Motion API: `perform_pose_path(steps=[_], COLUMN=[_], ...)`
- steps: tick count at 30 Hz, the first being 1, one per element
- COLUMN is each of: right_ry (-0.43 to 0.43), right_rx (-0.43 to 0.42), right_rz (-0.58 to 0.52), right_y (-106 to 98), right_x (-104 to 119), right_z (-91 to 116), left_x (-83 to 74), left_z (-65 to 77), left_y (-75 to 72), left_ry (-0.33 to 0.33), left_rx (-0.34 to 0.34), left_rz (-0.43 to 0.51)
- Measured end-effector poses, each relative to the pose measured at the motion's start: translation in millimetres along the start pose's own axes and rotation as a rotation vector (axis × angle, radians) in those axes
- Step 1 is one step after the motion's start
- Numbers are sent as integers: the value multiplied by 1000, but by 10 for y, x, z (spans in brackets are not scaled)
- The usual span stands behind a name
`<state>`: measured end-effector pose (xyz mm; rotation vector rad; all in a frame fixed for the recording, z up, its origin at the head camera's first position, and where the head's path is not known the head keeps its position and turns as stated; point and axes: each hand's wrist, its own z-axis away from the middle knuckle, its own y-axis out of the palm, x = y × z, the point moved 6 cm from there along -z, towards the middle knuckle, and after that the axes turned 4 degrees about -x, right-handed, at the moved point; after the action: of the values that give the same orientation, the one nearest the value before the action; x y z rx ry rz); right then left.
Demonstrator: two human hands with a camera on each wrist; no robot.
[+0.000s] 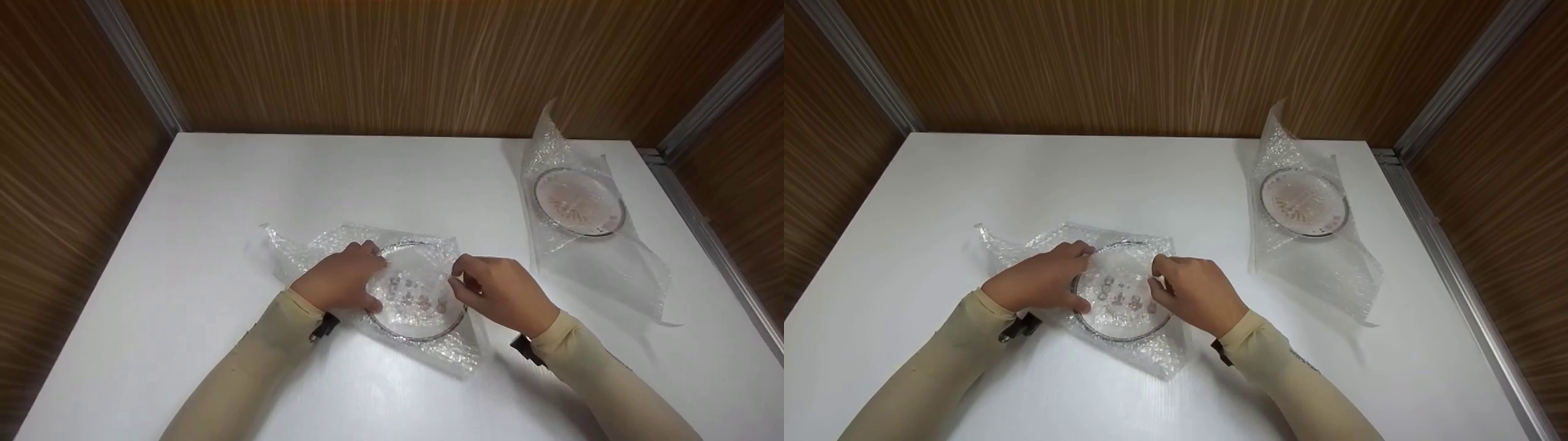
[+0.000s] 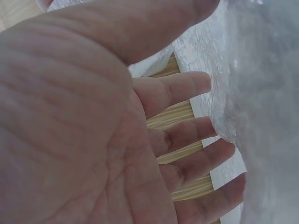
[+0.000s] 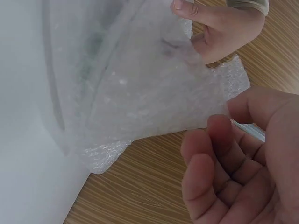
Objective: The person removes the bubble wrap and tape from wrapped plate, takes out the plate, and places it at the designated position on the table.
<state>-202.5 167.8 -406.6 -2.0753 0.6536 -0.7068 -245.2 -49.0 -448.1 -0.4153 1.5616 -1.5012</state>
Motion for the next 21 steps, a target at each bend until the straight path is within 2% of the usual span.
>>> perform_pose_path(steps=[6,12,21], right_ry=[40,95,183], right_rx=[-42,-107,-105], right_rz=[59,122,165], right_y=[-116,-286,-421], right_x=[-85,-190,-354], right_z=[53,168,400], left_x=[17,-4,3], left_z=[1,10,29], left_y=[4,-25,-24], left_ry=[-18,25,20], left_rx=[15,-18,-9], left_rz=[14,32,44])
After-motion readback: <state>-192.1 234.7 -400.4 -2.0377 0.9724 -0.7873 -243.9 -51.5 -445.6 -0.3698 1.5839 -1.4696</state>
